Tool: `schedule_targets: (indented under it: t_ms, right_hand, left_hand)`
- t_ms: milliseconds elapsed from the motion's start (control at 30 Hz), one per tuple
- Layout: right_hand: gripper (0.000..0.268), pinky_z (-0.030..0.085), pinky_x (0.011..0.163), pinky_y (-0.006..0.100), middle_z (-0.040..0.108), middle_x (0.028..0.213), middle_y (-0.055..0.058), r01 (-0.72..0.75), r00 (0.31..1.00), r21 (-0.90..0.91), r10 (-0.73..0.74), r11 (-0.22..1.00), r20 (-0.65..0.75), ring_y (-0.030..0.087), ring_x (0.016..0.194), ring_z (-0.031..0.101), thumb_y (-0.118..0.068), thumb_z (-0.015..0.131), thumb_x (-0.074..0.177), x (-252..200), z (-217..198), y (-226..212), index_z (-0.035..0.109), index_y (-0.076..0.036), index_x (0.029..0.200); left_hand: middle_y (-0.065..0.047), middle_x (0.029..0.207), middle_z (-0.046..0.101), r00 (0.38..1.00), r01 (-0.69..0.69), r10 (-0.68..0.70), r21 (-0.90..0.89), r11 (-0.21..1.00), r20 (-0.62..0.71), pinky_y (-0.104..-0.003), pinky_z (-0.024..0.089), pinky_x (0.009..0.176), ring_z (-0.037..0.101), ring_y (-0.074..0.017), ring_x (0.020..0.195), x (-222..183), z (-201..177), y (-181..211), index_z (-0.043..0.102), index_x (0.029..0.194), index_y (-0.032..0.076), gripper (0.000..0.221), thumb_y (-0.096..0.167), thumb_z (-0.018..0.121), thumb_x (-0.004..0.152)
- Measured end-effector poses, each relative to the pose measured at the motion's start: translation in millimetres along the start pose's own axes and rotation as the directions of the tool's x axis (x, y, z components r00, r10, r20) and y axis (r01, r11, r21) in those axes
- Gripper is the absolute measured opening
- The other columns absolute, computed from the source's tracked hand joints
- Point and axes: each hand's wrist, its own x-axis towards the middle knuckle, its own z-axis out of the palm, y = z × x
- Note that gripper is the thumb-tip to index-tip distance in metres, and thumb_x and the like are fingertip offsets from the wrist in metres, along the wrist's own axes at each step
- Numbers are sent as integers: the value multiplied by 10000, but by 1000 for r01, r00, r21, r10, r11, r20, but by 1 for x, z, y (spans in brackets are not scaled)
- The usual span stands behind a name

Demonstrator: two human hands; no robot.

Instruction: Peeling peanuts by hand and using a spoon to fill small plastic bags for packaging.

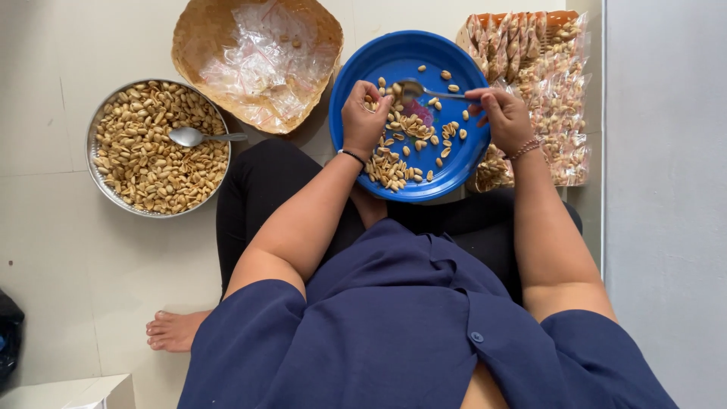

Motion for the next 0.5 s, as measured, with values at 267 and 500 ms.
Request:
schedule_targets:
  t_ms: [267,500]
  right_hand:
    - [357,586,649,333,689,896,195,27,987,-45,-33,999,-157,246,821,682,-229,502,1188,-58,-26,-22,748,26,1229]
    - [369,563,586,316,671,823,194,-16,969,-68,-2,998,-245,235,727,657,-221,477,1192,-97,-1,-38,749,28,1174]
  left_hand:
    - [-40,764,652,1000,17,-18,-40,999,-6,-375,546,771,697,-257,812,-5,3,-8,538,818,189,271,236,801,861]
    - [-25,756,649,990,99,-107,-83,992,-93,-353,529,747,661,-166,767,-23,15,-13,567,851,175,258,235,817,834]
